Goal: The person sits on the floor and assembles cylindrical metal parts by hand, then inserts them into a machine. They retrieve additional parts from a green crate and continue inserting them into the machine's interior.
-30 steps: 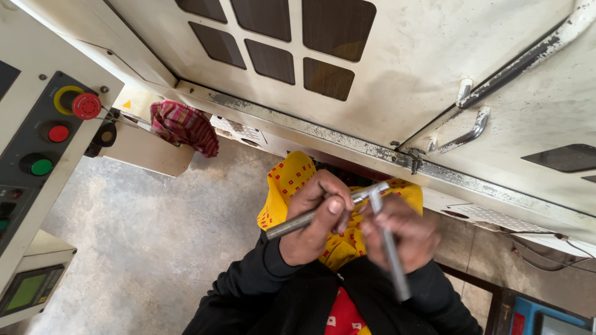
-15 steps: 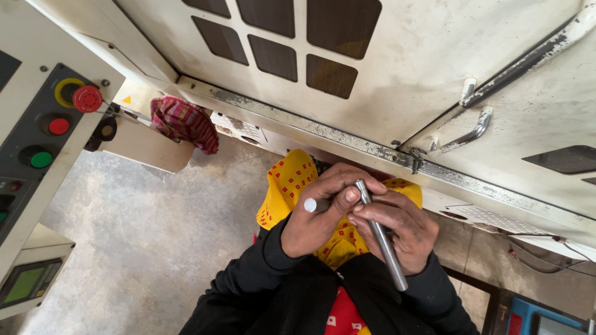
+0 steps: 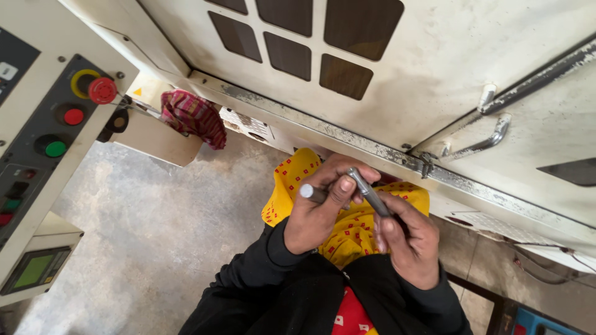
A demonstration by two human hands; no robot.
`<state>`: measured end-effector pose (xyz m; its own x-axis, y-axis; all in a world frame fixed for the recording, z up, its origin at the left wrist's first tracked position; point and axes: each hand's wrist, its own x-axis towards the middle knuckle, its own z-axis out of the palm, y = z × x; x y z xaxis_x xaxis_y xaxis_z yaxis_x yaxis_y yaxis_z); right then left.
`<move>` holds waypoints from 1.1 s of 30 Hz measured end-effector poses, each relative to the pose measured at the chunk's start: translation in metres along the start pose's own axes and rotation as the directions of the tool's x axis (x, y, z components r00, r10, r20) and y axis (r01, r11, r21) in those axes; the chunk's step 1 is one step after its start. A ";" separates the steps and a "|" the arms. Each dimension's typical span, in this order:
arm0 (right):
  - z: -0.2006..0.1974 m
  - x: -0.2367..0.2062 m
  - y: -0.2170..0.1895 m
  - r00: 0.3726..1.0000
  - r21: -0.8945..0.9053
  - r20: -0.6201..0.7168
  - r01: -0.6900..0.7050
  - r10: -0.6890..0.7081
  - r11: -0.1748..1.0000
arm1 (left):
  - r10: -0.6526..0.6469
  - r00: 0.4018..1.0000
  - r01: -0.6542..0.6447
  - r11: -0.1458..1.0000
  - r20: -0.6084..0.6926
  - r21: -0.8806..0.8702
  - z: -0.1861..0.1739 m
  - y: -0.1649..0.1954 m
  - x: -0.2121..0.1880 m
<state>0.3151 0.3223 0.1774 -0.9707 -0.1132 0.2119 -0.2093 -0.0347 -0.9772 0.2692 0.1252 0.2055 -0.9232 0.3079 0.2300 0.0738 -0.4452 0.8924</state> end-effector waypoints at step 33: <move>0.012 0.002 0.006 0.810 -0.677 -0.199 0.293 -0.552 0.675 | -0.082 0.993 0.106 0.928 0.081 -0.357 -0.005 -0.009 -0.005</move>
<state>0.3134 0.3102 0.1719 -0.6943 0.1252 0.7087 -0.5059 0.6155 -0.6043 0.2714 0.1232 0.1941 -0.8926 0.4104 0.1867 -0.1638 -0.6810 0.7137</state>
